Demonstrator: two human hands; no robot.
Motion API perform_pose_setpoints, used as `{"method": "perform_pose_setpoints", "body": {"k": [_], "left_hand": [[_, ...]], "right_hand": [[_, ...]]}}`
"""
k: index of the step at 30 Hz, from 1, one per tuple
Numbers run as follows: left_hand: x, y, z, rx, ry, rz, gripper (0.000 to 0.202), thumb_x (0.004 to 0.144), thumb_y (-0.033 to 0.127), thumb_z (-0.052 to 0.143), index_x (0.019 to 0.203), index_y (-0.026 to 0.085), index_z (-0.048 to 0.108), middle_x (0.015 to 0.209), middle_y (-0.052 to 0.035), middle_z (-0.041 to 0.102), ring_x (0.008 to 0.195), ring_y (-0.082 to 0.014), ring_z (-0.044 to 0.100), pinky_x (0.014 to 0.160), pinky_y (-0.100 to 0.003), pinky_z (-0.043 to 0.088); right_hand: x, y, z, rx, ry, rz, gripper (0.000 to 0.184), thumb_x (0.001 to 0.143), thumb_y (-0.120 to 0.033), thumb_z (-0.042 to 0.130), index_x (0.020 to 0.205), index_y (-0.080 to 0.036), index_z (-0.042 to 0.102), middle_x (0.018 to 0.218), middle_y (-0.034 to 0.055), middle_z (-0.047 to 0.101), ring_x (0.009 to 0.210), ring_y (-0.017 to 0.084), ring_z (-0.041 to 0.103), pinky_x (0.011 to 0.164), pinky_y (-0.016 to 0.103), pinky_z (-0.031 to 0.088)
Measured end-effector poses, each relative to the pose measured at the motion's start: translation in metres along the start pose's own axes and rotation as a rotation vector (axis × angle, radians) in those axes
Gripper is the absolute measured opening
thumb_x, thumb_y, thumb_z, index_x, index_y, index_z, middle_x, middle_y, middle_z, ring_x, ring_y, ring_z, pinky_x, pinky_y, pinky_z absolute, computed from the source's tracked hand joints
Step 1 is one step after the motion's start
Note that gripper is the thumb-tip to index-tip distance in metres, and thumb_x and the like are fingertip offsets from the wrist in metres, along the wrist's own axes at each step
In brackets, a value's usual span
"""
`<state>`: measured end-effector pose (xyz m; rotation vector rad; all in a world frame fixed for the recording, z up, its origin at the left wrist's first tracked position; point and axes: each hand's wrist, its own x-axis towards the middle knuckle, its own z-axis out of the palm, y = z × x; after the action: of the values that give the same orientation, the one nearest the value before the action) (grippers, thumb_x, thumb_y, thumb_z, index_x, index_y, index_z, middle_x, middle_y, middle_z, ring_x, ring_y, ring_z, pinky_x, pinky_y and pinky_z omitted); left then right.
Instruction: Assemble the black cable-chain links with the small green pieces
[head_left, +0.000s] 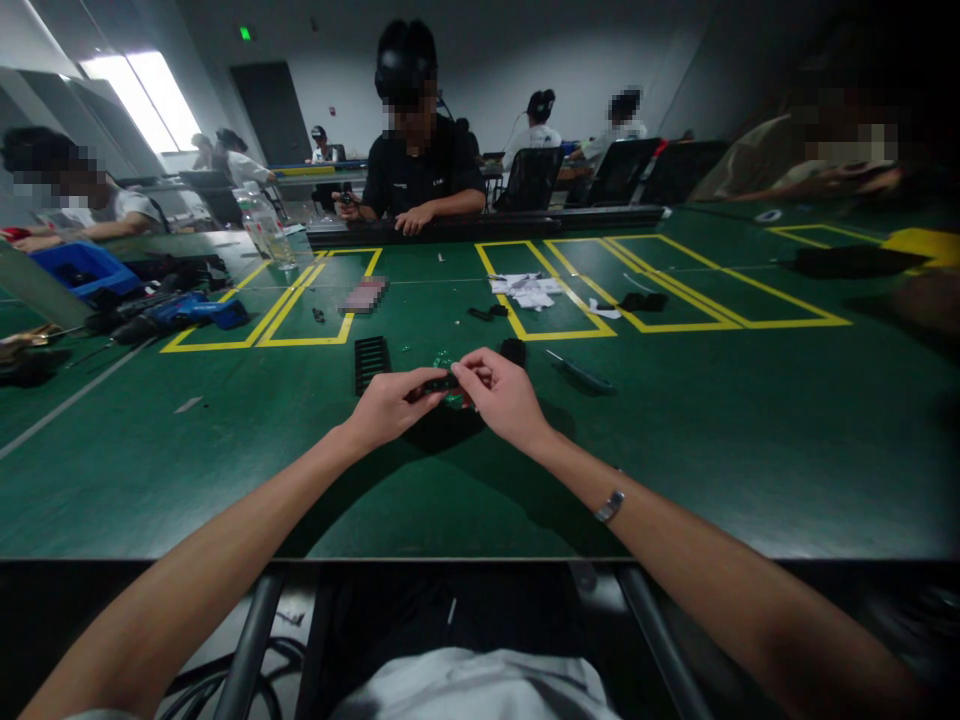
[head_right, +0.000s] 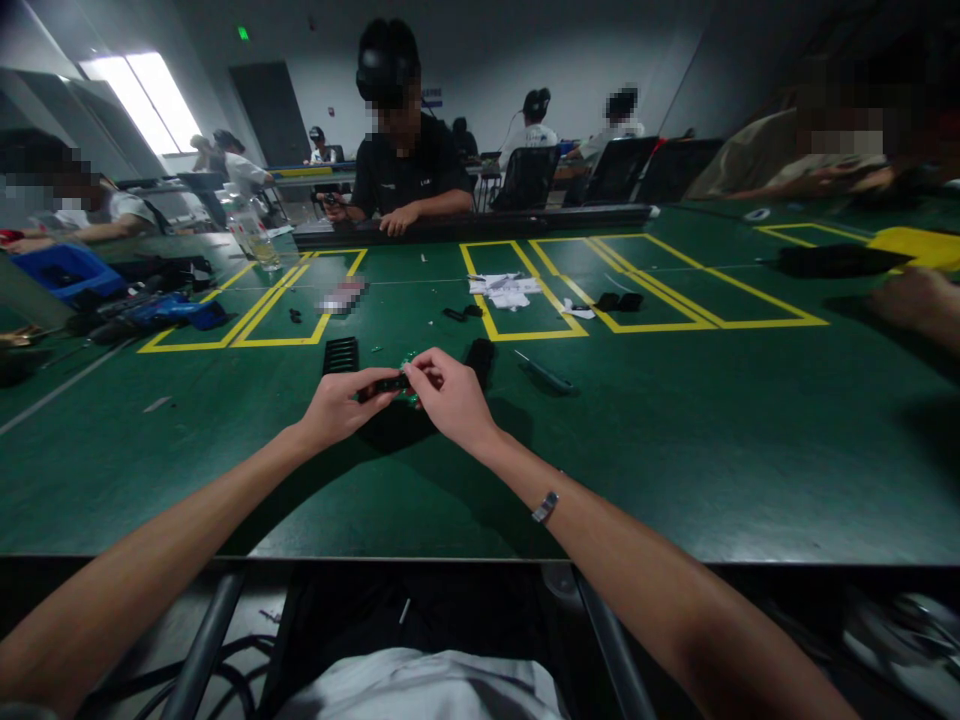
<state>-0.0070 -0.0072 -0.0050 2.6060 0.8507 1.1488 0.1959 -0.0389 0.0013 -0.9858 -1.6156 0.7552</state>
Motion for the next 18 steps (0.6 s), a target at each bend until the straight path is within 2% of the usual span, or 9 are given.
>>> {"method": "perform_pose_setpoints", "body": {"k": [8, 13, 18], "left_hand": [[0.0008, 0.0016, -0.0004, 0.014, 0.007, -0.008, 0.028, 0.092, 0.031, 0.064, 0.116, 0.017, 0.068, 0.068, 0.0018, 0.063, 0.055, -0.0067, 0.053, 0.056, -0.018, 0.040], [0.0005, -0.0008, 0.0004, 0.014, 0.007, -0.016, 0.028, 0.092, 0.031, 0.063, 0.116, 0.017, 0.068, 0.067, 0.0017, 0.062, 0.055, -0.0071, 0.052, 0.056, -0.018, 0.039], [0.0000, -0.0030, 0.0009, 0.009, -0.009, -0.036, 0.028, 0.091, 0.028, 0.063, 0.116, 0.016, 0.067, 0.070, 0.0009, 0.063, 0.056, -0.0075, 0.052, 0.056, -0.018, 0.039]], "right_hand": [[0.0012, -0.0027, -0.0028, -0.121, 0.091, -0.066, 0.023, 0.097, -0.040, 0.058, 0.089, -0.020, 0.063, 0.071, 0.0009, 0.061, 0.062, 0.015, 0.058, 0.055, 0.027, 0.044], [0.0023, -0.0012, -0.0029, -0.034, 0.131, -0.065, 0.021, 0.097, -0.039, 0.058, 0.092, -0.019, 0.061, 0.071, -0.0001, 0.060, 0.058, 0.013, 0.058, 0.053, 0.025, 0.045], [0.0039, 0.0001, -0.0019, 0.093, 0.105, -0.015, 0.024, 0.096, -0.042, 0.059, 0.092, -0.018, 0.059, 0.073, 0.0007, 0.063, 0.055, 0.011, 0.057, 0.049, 0.023, 0.044]]}}
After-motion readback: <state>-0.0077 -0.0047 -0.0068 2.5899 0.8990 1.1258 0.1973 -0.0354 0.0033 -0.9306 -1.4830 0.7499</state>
